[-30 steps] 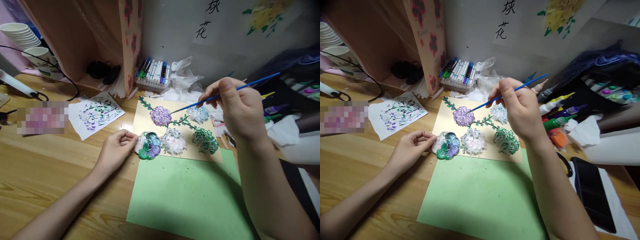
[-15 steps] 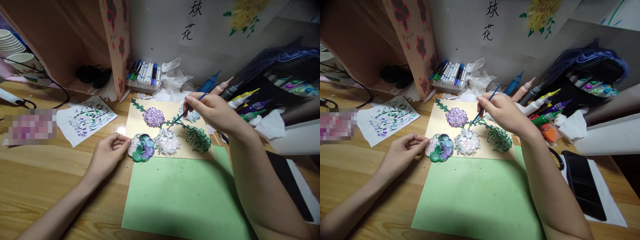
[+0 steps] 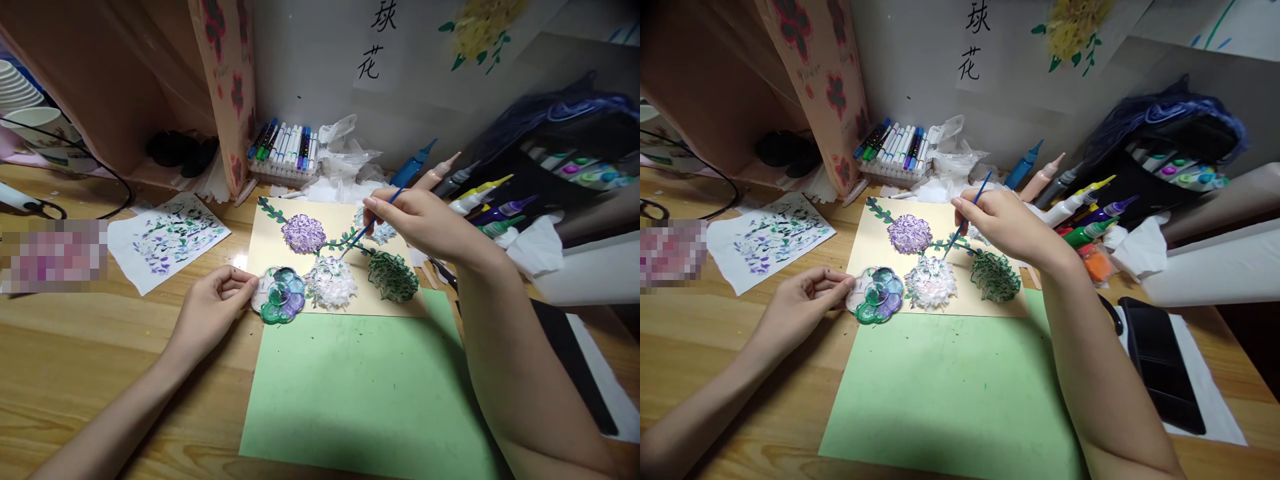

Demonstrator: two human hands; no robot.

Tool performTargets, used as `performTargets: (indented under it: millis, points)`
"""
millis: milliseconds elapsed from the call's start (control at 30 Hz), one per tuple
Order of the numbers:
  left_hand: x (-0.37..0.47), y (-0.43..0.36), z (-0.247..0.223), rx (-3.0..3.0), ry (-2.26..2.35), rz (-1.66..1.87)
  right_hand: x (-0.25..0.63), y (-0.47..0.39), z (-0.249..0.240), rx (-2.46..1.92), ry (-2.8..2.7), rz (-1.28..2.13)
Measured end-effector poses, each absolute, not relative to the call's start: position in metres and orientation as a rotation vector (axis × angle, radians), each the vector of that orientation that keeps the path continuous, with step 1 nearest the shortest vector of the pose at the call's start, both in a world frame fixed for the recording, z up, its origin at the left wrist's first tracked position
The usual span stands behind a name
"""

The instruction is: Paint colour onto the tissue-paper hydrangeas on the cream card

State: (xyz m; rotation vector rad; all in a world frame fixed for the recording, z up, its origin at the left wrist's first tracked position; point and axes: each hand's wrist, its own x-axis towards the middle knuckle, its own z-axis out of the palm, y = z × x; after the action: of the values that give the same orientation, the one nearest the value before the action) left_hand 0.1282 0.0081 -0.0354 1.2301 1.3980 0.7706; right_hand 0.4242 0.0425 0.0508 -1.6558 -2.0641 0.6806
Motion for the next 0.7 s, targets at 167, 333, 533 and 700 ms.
performTargets:
  millis: [167,333,533,700]
  points:
    - [0.1286,0.0083,-0.0348,1.225,1.402,0.765,0.4263,0.0431,0.0508,-1.632,-2.053,0.707]
    - [0.1287,0.0084,-0.0352,1.223,1.396,0.762,0.4266,0.0426,0.0521,-1.651,-2.046,0.724]
    - [0.1283,0.009,-0.036,1.234,1.392,0.762,0.4261,0.0423,0.0526,-1.608,-2.085,0.799]
    - [0.128,0.009,-0.036,1.246,1.395,0.769,0.427,0.0415,0.0536,-1.633,-2.055,0.74]
